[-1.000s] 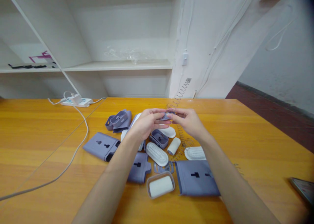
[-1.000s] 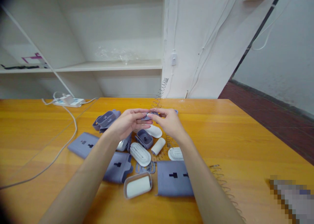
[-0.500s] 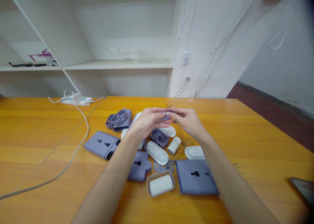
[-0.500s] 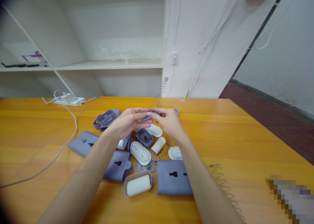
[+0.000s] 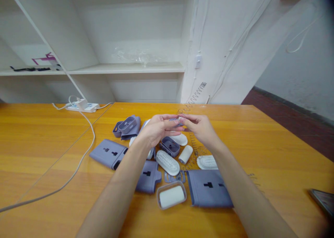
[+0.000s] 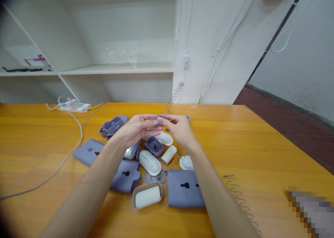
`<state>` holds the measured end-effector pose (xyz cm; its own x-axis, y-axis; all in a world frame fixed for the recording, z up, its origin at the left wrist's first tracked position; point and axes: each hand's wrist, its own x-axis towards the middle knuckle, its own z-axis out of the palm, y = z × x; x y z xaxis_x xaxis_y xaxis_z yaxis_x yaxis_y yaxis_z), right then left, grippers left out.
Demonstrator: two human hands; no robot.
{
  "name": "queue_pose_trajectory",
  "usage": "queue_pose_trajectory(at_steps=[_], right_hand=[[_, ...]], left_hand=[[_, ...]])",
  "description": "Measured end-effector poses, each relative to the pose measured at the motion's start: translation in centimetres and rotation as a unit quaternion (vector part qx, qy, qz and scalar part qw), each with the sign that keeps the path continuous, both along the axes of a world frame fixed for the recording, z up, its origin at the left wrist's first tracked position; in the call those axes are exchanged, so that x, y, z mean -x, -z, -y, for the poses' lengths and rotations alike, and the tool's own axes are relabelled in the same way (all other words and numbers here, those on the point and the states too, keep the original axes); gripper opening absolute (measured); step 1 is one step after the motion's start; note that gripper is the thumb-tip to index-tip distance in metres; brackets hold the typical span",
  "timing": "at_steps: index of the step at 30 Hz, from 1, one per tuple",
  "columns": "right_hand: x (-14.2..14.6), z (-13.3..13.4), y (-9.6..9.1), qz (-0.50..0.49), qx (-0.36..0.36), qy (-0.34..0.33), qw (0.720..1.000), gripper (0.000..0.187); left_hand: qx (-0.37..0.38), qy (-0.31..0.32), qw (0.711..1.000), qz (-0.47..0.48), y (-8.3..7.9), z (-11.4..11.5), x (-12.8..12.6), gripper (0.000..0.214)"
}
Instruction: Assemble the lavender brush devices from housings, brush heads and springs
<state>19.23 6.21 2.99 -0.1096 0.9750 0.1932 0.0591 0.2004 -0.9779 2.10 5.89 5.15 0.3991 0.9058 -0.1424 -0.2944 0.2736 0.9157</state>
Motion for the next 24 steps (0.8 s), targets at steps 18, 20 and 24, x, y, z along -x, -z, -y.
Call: queue_pose_trajectory(at_steps=[18, 20, 24], right_hand=[[-0.6, 0.3, -0.7, 0.111, -0.053, -0.076, 0.989, 0.039], [-1.1, 0.2, -0.8, 0.128, -0.052, -0.098, 0.986, 0.040], [-1.7, 0.1, -0.8, 0.147, -0.061, -0.102, 0.982, 0.036]], left_hand=[[0.040, -0.032, 0.998, -0.029, -0.1, -0.2, 0.1, 0.024], [0.045, -0.031, 0.998, -0.034, -0.2, -0.2, 0.2, 0.024], [0.052, -0.020, 0.998, -0.041, -0.1, -0.2, 0.3, 0.024]])
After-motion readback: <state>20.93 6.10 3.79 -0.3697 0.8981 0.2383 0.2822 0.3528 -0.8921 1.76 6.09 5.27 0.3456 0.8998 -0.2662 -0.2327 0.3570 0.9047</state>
